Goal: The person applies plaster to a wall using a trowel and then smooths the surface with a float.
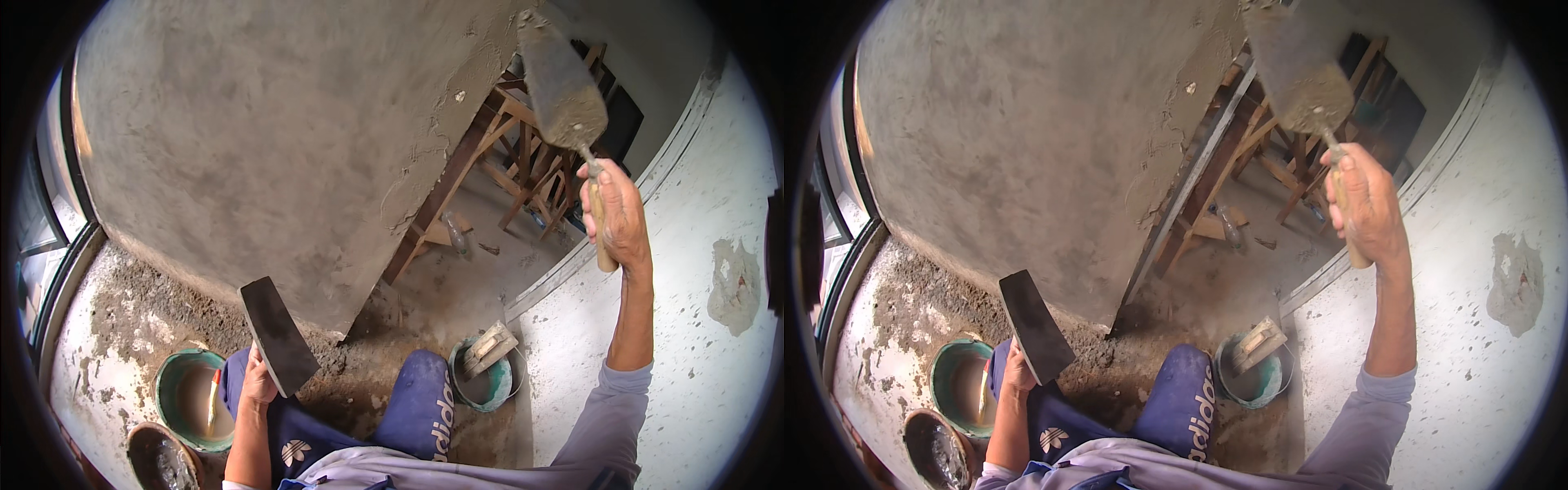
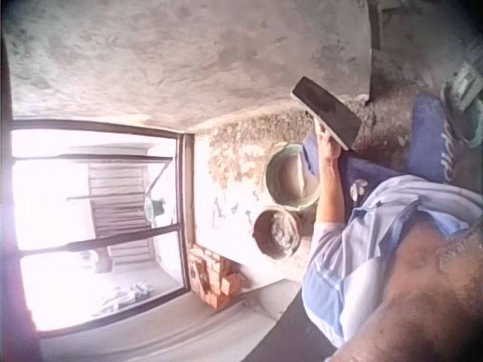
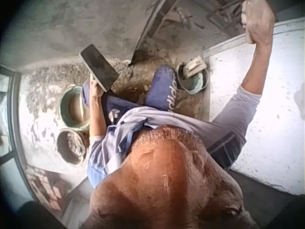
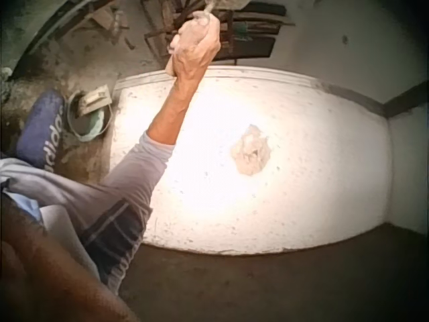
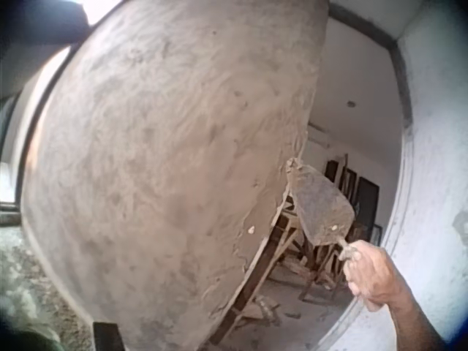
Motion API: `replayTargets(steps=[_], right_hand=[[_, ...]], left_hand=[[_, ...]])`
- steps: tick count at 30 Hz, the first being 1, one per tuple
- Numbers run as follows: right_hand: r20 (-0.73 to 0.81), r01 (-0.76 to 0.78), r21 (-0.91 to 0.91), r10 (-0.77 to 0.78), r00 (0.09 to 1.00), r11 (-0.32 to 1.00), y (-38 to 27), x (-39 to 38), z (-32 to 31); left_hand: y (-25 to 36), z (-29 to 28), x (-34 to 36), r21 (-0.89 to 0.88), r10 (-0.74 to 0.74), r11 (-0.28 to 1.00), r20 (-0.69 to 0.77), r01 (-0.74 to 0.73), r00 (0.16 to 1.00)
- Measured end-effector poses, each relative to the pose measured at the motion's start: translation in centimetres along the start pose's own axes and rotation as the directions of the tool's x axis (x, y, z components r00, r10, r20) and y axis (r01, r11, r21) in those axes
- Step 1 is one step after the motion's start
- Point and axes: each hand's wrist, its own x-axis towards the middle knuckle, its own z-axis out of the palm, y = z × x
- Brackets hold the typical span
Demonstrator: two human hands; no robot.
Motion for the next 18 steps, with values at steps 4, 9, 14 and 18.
replayTargets(steps=[4, 9, 14, 18], right_hand=[[0.214, -0.169, 0.100, 0.145, 0.966, 0.980, 0.3, 0.8, 1.7], [0.435, 0.027, -0.092, 0.016, 0.900, 0.995, 4.6, -2.4, 5.9], [0.297, 0.316, -0.328, -0.220, 0.929, 0.890, 4.7, -3.0, 6.7], [0.129, 0.223, -0.463, -0.183, 0.975, 0.858, 0.2, 1.5, 1.8]], left_hand=[[0.0, 0.6, 0.3, -0.019, -0.004, 1.000, -0.009, 0.004, 1.000], [0.0, 0.9, -0.2, -0.027, 0.015, 1.000, 0.021, -0.014, 1.000], [-0.1, 0.6, -0.3, -0.033, 0.001, 0.999, 0.013, 0.000, 1.000], [0.1, 0.2, -0.3, -0.022, -0.008, 1.000, 0.018, 0.008, 1.000]])
